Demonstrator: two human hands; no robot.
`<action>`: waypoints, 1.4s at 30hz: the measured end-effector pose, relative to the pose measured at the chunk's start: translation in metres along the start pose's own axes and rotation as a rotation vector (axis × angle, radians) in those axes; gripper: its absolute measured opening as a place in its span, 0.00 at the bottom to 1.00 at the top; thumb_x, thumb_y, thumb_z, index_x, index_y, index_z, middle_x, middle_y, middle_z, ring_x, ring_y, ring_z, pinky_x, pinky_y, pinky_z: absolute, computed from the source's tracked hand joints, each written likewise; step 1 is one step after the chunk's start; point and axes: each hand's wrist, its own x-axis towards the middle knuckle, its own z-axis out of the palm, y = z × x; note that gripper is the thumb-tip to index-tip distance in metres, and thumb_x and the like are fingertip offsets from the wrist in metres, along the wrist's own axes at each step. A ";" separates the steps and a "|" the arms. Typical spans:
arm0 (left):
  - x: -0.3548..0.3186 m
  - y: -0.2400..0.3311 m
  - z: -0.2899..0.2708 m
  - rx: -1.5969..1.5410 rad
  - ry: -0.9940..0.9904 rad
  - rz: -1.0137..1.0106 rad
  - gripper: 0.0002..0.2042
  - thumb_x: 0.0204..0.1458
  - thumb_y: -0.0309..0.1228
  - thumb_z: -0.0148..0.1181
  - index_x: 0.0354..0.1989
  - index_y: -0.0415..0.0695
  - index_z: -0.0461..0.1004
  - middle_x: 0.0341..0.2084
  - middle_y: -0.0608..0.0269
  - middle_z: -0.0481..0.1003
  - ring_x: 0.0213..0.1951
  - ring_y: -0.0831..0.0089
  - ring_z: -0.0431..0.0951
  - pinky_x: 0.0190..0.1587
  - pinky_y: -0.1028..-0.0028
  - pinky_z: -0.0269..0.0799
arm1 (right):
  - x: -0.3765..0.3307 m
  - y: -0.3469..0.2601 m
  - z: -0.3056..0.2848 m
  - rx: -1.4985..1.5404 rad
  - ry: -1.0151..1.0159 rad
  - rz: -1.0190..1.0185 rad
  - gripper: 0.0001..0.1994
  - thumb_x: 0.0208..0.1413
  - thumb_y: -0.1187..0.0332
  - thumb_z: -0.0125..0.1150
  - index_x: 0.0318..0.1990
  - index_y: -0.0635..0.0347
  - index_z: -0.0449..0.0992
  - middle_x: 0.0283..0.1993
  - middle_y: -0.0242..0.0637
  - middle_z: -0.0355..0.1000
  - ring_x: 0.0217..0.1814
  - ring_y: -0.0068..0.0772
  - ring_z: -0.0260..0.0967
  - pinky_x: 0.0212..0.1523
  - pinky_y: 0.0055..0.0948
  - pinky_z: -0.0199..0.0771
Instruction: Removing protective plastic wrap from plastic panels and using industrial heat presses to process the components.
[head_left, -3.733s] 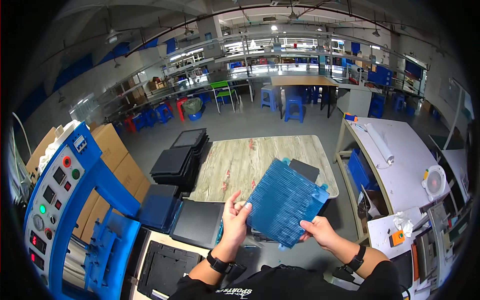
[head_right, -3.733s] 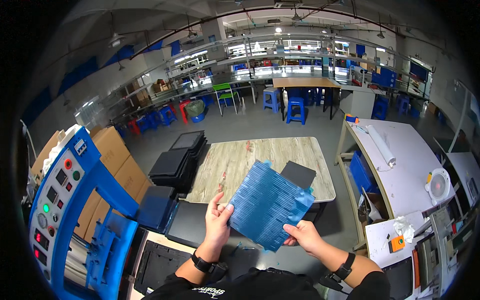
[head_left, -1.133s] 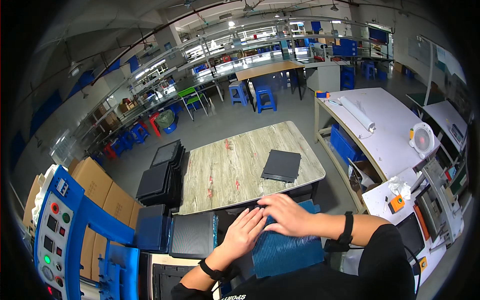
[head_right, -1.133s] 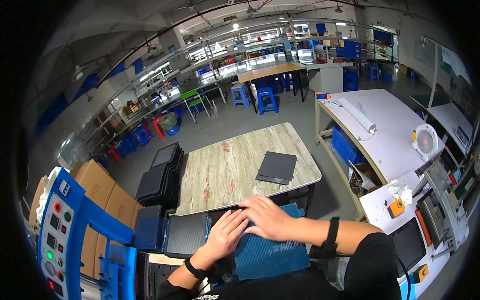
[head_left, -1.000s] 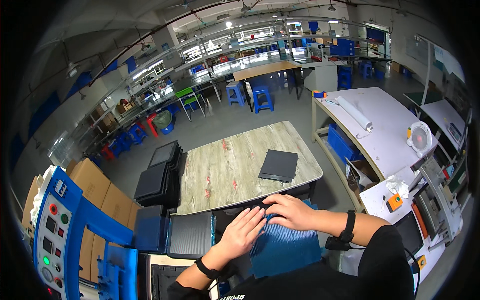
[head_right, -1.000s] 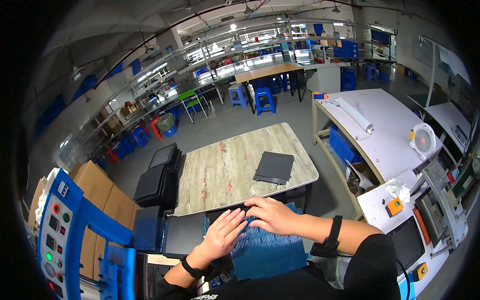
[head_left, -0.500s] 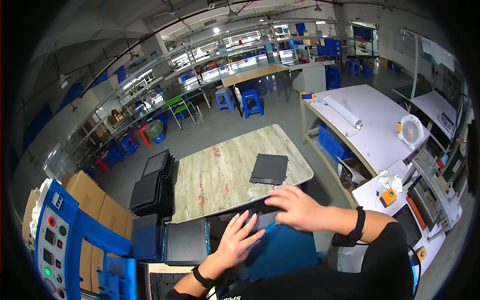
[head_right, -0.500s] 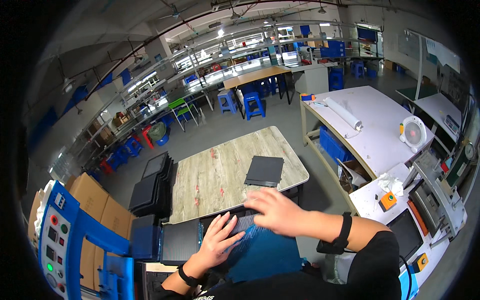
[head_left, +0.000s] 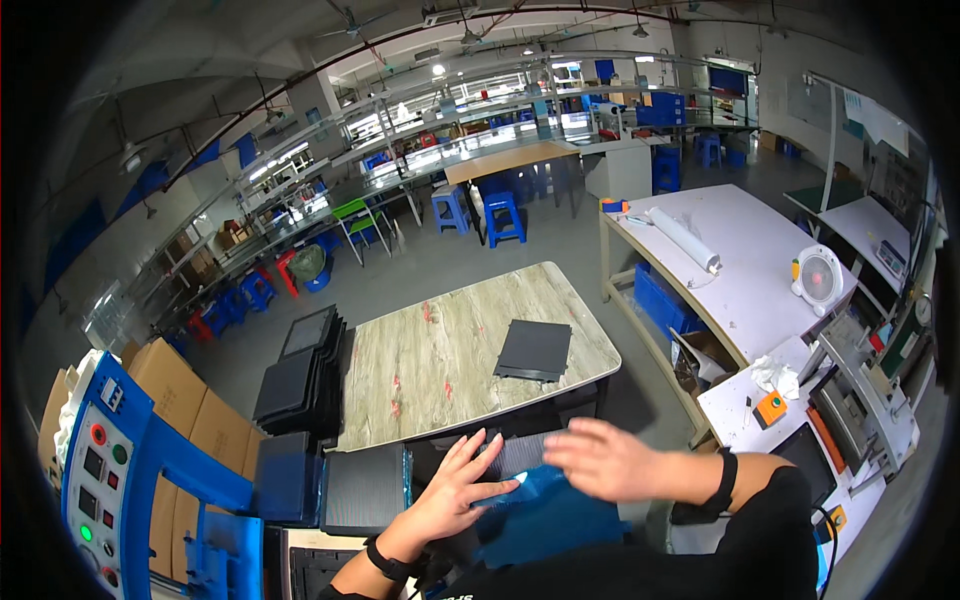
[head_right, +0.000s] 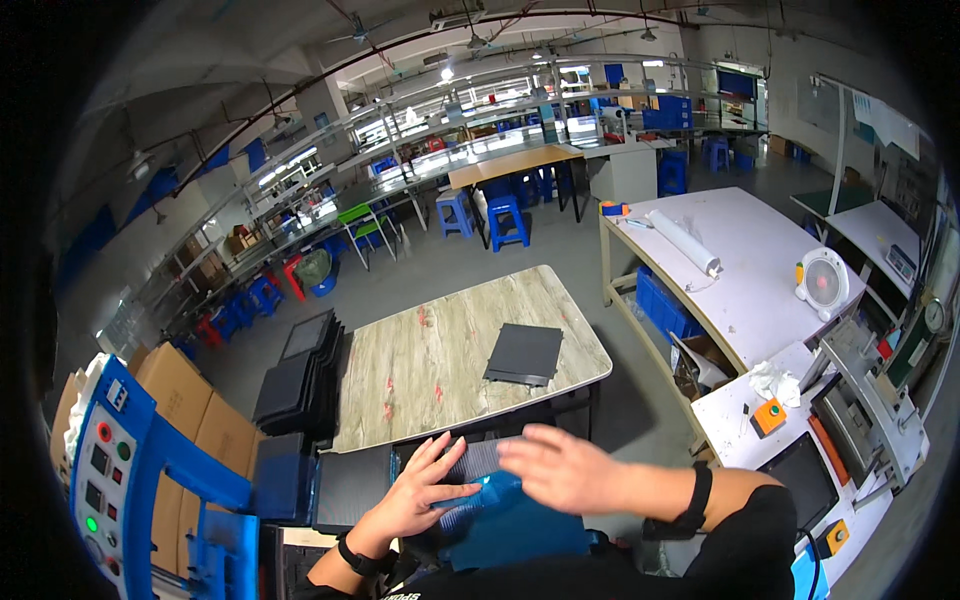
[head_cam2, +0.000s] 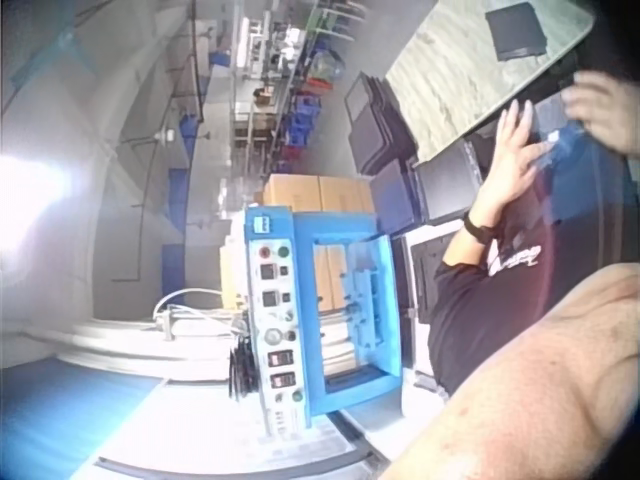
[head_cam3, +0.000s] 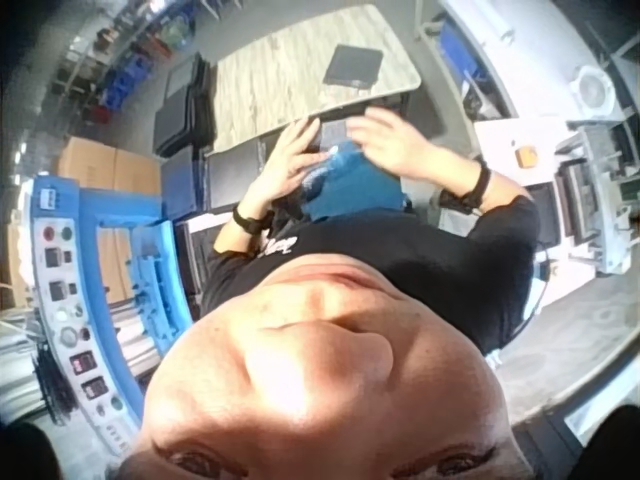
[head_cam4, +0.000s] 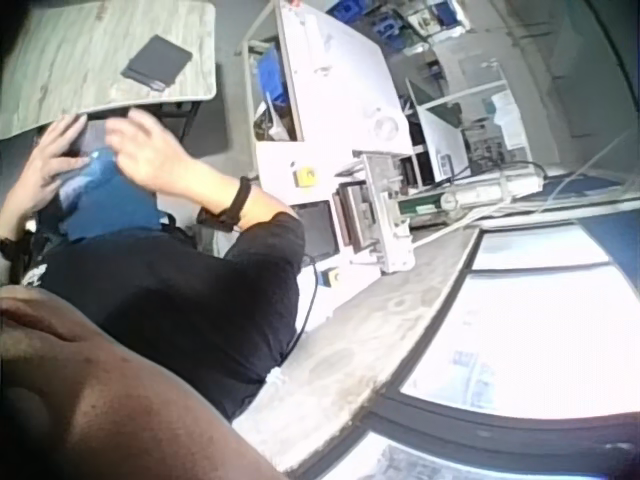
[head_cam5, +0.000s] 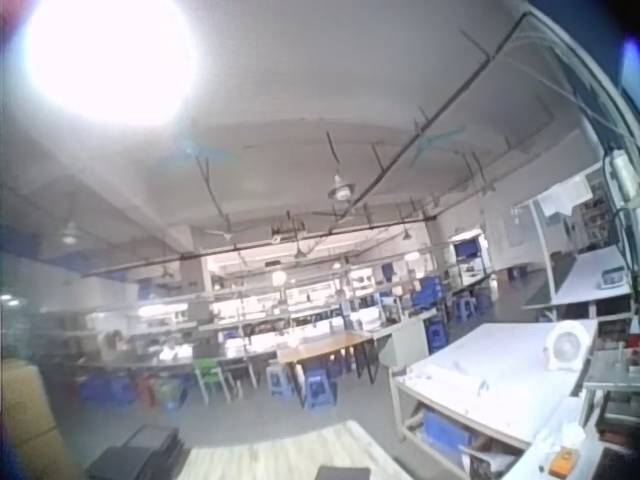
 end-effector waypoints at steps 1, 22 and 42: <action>0.000 0.000 0.000 0.000 0.003 0.002 0.28 0.33 0.24 0.66 0.50 0.58 0.76 0.65 0.48 0.54 0.66 0.44 0.52 0.64 0.47 0.46 | -0.001 -0.009 -0.001 -0.016 -0.012 -0.031 0.05 0.40 0.68 0.59 0.26 0.57 0.73 0.48 0.38 0.71 0.61 0.40 0.63 0.62 0.46 0.59; -0.014 0.029 -0.009 0.282 0.171 -0.223 0.29 0.30 0.23 0.66 0.49 0.57 0.76 0.63 0.38 0.54 0.64 0.37 0.51 0.62 0.42 0.45 | 0.010 -0.013 0.048 1.424 -0.363 1.003 0.21 0.61 0.51 0.51 0.40 0.64 0.71 0.32 0.40 0.74 0.29 0.31 0.74 0.26 0.27 0.74; 0.009 -0.029 0.065 -1.565 0.534 -0.777 0.27 0.62 0.50 0.40 0.62 0.42 0.59 0.55 0.59 0.67 0.56 0.71 0.67 0.57 0.64 0.64 | 0.057 0.035 0.072 1.053 -0.460 0.330 0.19 0.63 0.56 0.45 0.32 0.66 0.70 0.21 0.53 0.67 0.25 0.53 0.69 0.31 0.44 0.67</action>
